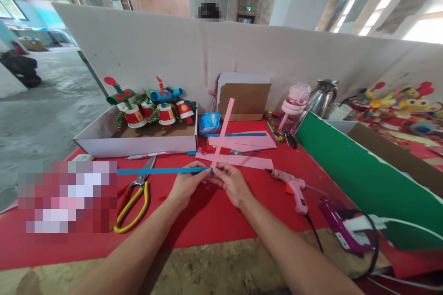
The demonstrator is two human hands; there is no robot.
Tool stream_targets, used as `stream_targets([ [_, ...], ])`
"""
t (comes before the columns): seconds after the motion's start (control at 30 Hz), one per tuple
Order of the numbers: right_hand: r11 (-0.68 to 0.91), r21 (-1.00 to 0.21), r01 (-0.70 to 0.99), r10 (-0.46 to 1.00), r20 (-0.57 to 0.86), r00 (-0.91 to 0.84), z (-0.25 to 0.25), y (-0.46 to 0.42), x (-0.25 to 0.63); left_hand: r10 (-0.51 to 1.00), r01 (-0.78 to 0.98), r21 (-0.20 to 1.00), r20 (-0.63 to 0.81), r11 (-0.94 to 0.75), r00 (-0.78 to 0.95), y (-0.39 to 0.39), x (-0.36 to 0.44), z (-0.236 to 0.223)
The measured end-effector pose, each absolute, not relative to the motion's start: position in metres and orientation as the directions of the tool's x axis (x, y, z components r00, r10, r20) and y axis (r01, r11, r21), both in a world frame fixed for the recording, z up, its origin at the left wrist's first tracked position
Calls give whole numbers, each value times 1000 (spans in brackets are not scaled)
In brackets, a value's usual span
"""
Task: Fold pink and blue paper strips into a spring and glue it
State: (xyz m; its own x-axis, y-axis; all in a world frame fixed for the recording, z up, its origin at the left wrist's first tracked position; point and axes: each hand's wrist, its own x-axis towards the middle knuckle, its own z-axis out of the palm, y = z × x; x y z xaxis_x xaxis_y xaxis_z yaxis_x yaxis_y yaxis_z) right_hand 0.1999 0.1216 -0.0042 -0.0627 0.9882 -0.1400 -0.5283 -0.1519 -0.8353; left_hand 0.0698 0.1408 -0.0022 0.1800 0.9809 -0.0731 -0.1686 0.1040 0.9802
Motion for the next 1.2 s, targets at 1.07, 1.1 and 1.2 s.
stream_targets([
  [1.07, -262, -876, -406, 965, -241, -102, -7, 125, 213, 979, -108, 988, -88, 109, 182, 140, 69, 0],
  [1.1, -276, -874, -401, 961, -253, -110, -7, 125, 214, 979, -114, 987, -92, 114, 183, 141, 69, -1],
  [1.2, -296, -882, -366, 955, -271, -121, -7, 125, 215, 974, -154, 978, -107, 139, 200, 141, 69, -2],
])
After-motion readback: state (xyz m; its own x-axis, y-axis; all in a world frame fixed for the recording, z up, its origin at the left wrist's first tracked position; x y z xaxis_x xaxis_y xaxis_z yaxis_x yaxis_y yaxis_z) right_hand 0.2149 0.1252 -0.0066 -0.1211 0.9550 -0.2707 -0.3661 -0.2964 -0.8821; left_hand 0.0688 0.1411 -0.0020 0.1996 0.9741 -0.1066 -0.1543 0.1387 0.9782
